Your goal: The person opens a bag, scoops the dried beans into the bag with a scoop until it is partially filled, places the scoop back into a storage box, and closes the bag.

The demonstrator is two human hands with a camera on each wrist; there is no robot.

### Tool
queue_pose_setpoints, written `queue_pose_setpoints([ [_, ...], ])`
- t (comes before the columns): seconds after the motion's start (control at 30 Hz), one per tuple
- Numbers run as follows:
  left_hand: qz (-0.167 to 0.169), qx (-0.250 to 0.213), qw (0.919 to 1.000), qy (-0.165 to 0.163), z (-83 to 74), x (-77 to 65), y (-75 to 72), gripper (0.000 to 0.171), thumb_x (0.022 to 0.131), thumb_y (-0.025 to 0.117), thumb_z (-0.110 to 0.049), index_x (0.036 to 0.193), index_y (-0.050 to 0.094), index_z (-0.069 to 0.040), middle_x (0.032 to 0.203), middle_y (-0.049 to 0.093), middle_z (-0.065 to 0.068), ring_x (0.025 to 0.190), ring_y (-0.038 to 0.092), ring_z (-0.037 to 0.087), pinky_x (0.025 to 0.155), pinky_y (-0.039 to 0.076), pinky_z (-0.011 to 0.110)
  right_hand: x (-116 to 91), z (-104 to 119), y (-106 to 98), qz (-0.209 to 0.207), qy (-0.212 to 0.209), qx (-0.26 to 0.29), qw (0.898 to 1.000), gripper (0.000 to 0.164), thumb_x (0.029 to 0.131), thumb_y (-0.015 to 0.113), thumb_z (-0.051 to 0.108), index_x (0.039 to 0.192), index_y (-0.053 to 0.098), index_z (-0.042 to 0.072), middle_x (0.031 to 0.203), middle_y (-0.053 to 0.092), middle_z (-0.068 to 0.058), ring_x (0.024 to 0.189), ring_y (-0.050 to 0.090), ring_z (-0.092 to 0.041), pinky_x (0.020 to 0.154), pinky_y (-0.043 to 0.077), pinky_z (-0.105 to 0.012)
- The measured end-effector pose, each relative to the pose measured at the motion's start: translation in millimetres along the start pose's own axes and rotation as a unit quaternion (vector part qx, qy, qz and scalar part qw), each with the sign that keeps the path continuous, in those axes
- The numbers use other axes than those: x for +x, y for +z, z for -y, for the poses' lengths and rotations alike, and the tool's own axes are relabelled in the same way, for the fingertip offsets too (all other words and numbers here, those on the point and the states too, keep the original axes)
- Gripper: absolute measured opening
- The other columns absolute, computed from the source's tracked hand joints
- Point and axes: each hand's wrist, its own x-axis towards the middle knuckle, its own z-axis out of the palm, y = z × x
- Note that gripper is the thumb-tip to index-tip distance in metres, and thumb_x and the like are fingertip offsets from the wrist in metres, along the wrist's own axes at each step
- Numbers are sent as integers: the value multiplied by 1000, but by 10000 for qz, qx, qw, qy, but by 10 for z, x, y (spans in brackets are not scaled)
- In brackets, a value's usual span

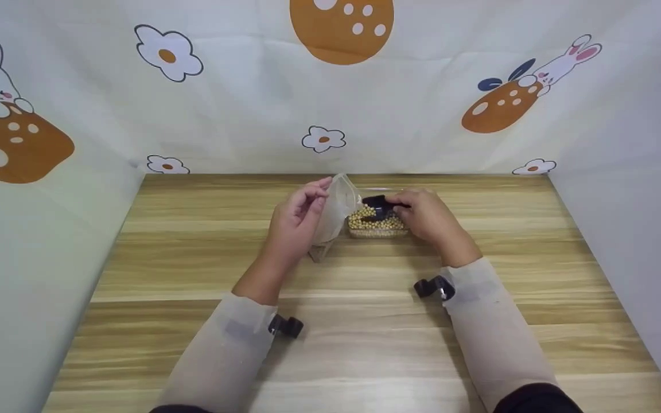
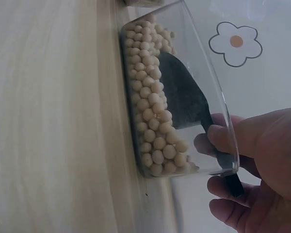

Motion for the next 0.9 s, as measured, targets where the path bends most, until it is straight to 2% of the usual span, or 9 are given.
queue_pose_setpoints([
  [0.33, -23, 47, 10000, 25, -5, 3, 1, 15, 110, 59, -12, 115, 68, -1, 147, 69, 8, 143, 62, 19, 123, 49, 28, 12, -17, 31, -28, 93, 139, 9999, 33, 105, 65, 13, 137, 74, 16, 144, 71, -12, 138, 61, -39, 124, 44, -54],
  [0.7, -48, 48, 10000, 11, -9, 8, 6, 16, 111, 59, -14, 115, 68, -2, 146, 69, 8, 143, 62, 19, 123, 48, 28, -7, -148, -67, -143, 305, 749, 9966, 33, 106, 63, 10, 138, 73, 12, 145, 68, -17, 142, 58, -41, 126, 44, -56],
  [0.9, -2, 19, 10000, 59, 7, 7, -8, 17, 110, 59, -15, 115, 68, -2, 147, 69, 7, 143, 62, 19, 123, 49, 29, -15, -220, -142, -102, 488, 1241, 9910, 33, 107, 62, 10, 138, 73, 12, 148, 65, -17, 143, 57, -38, 125, 44, -55],
])
